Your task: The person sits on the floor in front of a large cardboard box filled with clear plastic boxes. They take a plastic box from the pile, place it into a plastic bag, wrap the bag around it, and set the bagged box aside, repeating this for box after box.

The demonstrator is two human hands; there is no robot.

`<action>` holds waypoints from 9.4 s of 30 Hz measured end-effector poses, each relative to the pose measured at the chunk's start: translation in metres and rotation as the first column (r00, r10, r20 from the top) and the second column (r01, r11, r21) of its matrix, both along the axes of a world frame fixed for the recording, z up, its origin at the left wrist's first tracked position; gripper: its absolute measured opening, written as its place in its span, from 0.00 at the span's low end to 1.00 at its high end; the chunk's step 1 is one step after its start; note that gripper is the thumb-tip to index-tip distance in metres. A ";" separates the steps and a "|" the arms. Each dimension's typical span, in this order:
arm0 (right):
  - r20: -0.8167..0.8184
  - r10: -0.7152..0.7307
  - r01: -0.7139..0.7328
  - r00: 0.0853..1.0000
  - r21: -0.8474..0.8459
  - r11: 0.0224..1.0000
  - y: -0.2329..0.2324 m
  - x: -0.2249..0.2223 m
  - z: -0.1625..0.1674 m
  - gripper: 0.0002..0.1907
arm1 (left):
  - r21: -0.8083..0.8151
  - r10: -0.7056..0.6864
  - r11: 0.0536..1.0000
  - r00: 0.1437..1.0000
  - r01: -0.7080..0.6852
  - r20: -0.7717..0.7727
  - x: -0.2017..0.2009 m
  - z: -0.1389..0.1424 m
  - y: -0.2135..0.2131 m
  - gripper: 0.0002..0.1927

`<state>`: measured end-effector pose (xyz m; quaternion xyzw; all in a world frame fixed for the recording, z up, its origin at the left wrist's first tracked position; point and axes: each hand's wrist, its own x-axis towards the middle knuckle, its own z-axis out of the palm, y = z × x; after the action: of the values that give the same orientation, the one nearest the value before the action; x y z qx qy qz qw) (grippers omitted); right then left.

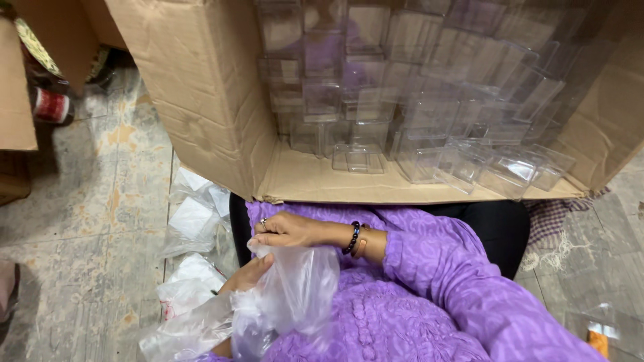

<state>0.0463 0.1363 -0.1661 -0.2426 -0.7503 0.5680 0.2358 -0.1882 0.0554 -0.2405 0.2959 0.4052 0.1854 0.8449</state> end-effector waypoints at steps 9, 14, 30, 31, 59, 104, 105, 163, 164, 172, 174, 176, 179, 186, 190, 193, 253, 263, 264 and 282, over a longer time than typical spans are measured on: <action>0.109 -0.779 0.555 0.617 0.642 0.529 0.232 0.119 0.060 0.12 | 0.784 0.665 0.608 0.620 -0.125 -0.417 -0.103 0.052 0.066 0.28; -0.140 -0.916 0.544 0.375 0.833 0.096 0.359 0.211 0.114 0.52 | 0.461 0.602 0.798 0.487 -0.387 -0.633 -0.091 0.043 0.116 0.32; 0.018 -0.873 0.688 0.487 0.608 0.396 0.175 0.249 0.106 0.45 | 0.639 0.550 0.766 0.440 0.072 -0.710 -0.056 0.148 0.095 0.21; 0.147 -0.841 0.692 0.521 0.504 0.517 0.148 0.247 0.092 0.43 | 0.660 0.567 0.751 0.532 -0.021 -0.628 -0.037 0.165 0.088 0.19; -0.294 -0.867 0.835 0.403 -0.268 0.480 -0.037 0.195 0.074 0.11 | 0.799 0.260 0.574 0.965 -0.180 0.031 0.221 0.158 0.099 0.09; 0.444 -0.724 0.717 0.528 0.223 0.660 0.004 0.245 0.020 0.18 | 0.598 -0.065 0.785 0.982 0.161 -0.179 0.202 0.071 0.170 0.12; 0.416 -0.801 0.773 0.431 0.288 0.566 0.013 0.234 0.008 0.19 | 0.772 0.000 0.620 0.983 0.143 -0.182 0.212 0.064 0.178 0.12; -0.415 -0.579 0.089 0.702 -0.755 0.649 -0.030 0.099 0.047 0.07 | -0.169 0.076 0.985 0.920 -0.010 0.385 0.116 0.104 0.019 0.38; -0.396 -0.493 0.067 0.774 -0.724 0.686 -0.029 0.094 0.050 0.07 | -0.192 0.069 0.981 0.914 0.010 0.399 0.117 0.102 0.014 0.38; 0.217 -0.438 0.332 0.872 0.396 0.856 0.067 0.069 0.047 0.10 | -0.205 0.206 0.974 0.766 -0.099 0.608 -0.001 0.042 0.015 0.34; -0.060 -0.490 0.389 0.870 0.695 0.605 0.143 0.093 0.062 0.10 | -0.192 0.349 0.937 0.757 -0.292 0.552 -0.065 0.043 0.031 0.34; -0.300 -0.685 0.502 0.664 0.858 0.110 0.224 0.109 0.081 0.26 | -0.219 0.491 0.869 0.710 -0.445 0.505 -0.107 0.042 0.056 0.34; -0.229 -0.754 0.461 0.616 0.881 0.109 0.324 0.130 0.116 0.46 | 0.014 0.768 0.616 0.596 -0.788 -0.235 -0.117 0.032 0.092 0.36; 0.012 -0.812 0.237 0.583 0.954 0.184 0.377 0.140 0.145 0.36 | 0.060 0.524 0.704 0.461 -0.707 -0.716 -0.079 0.007 0.142 0.55; -0.102 -0.827 0.593 0.553 0.745 0.305 0.274 0.208 0.124 0.39 | 0.303 0.336 0.931 0.157 -0.202 -0.929 -0.104 0.006 0.137 0.49; 0.224 -0.742 0.611 0.632 0.445 0.655 0.182 0.251 0.084 0.32 | 0.401 0.419 0.908 0.251 -0.119 -0.873 -0.114 0.028 0.112 0.33; -0.446 -0.813 0.702 0.375 -0.436 0.563 -0.061 0.160 0.078 0.08 | 0.557 0.373 0.725 0.911 -0.406 0.179 0.242 0.145 0.071 0.09; -0.401 -0.851 0.360 0.339 -0.781 0.511 -0.057 0.172 0.048 0.07 | 0.415 0.351 0.839 0.933 -0.352 0.083 0.243 0.115 0.071 0.09; -0.412 -0.846 0.349 0.338 -0.780 0.519 -0.057 0.172 0.045 0.07 | 0.423 0.341 0.840 0.937 -0.341 0.078 0.244 0.114 0.071 0.10; 0.065 -0.953 0.905 0.295 0.300 0.301 0.039 0.222 0.023 0.10 | 0.871 0.240 0.345 0.864 0.350 -0.442 0.245 0.090 0.250 0.09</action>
<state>0.2683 0.1753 -0.1429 -0.6719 -0.5436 0.2104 0.4569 0.0567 0.3054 -0.1503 0.7751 0.4172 0.2697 0.3904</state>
